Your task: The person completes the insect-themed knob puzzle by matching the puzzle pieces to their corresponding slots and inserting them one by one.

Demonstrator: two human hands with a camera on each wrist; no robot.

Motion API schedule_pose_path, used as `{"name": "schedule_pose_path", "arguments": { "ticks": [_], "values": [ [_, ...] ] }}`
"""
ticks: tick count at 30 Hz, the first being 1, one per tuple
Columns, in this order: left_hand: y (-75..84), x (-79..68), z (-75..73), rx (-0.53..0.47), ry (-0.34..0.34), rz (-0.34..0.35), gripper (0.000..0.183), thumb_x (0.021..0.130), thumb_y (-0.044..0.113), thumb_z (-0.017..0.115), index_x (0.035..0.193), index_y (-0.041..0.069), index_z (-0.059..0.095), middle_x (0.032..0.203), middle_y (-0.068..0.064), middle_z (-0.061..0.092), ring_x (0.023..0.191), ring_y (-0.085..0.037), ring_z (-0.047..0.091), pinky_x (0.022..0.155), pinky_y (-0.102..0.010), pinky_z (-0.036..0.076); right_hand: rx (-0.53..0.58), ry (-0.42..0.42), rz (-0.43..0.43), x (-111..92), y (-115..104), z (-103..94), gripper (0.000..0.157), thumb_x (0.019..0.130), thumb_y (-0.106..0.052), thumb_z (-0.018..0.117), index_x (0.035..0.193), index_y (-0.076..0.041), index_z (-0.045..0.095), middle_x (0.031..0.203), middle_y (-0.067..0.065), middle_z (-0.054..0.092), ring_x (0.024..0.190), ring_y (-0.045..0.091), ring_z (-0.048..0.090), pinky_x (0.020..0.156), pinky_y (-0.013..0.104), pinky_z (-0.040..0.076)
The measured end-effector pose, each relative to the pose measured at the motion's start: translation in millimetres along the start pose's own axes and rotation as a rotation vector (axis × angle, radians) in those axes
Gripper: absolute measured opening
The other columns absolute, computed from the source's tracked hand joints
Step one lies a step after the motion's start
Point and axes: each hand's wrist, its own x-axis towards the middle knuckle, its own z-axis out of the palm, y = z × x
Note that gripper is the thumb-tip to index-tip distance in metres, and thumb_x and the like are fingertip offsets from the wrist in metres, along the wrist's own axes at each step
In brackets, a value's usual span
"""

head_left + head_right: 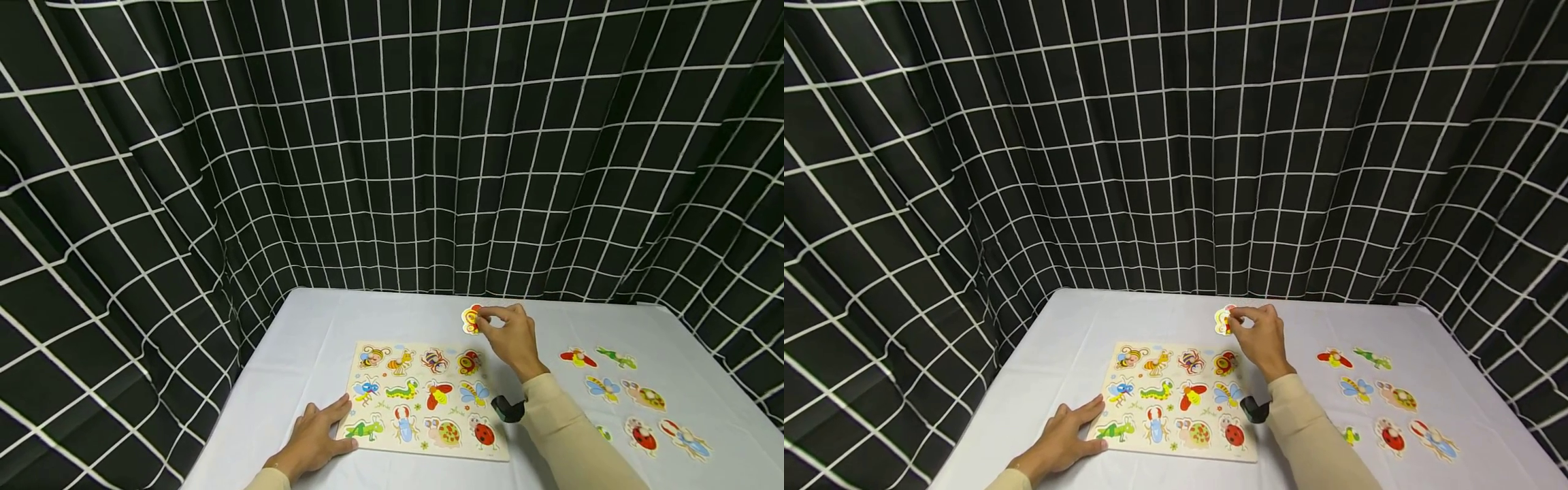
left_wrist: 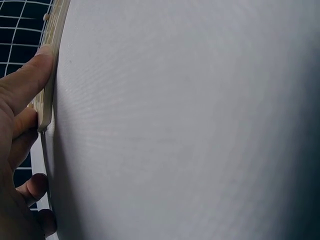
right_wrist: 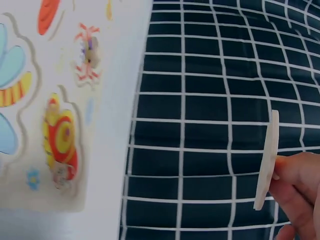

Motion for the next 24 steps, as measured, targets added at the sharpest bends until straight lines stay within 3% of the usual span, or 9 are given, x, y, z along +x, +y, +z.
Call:
{"name": "schedule_pose_path", "arguments": {
  "ticks": [7, 24],
  "values": [
    [2.4, 1.6, -3.6, 0.002, 0.001, 0.008, 0.081, 0.071, 0.048, 0.079, 0.138, 0.01, 0.054, 0.15, 0.003, 0.04, 0.082, -0.014, 0.033, 0.075, -0.034, 0.032, -0.009, -0.045, 0.005, -7.8, 10.3, 9.3, 0.012, 0.079, -0.011, 0.078, 0.091, -0.01, 0.079, 0.08, 0.009, 0.057, 0.072, 0.024, 0.048, 0.059, 0.038, 0.036],
    [1.1, 0.9, 1.4, 0.002, -0.002, -0.013, 0.08, 0.07, 0.046, 0.081, 0.137, 0.01, 0.056, 0.149, 0.003, 0.041, 0.08, -0.013, 0.032, 0.072, -0.032, 0.032, -0.042, -0.183, 0.09, -32.0, 40.6, 20.5, 0.009, 0.081, -0.015, 0.077, 0.09, -0.014, 0.079, 0.087, 0.005, 0.061, 0.077, 0.022, 0.049, 0.066, 0.038, 0.038]
  ]
}}
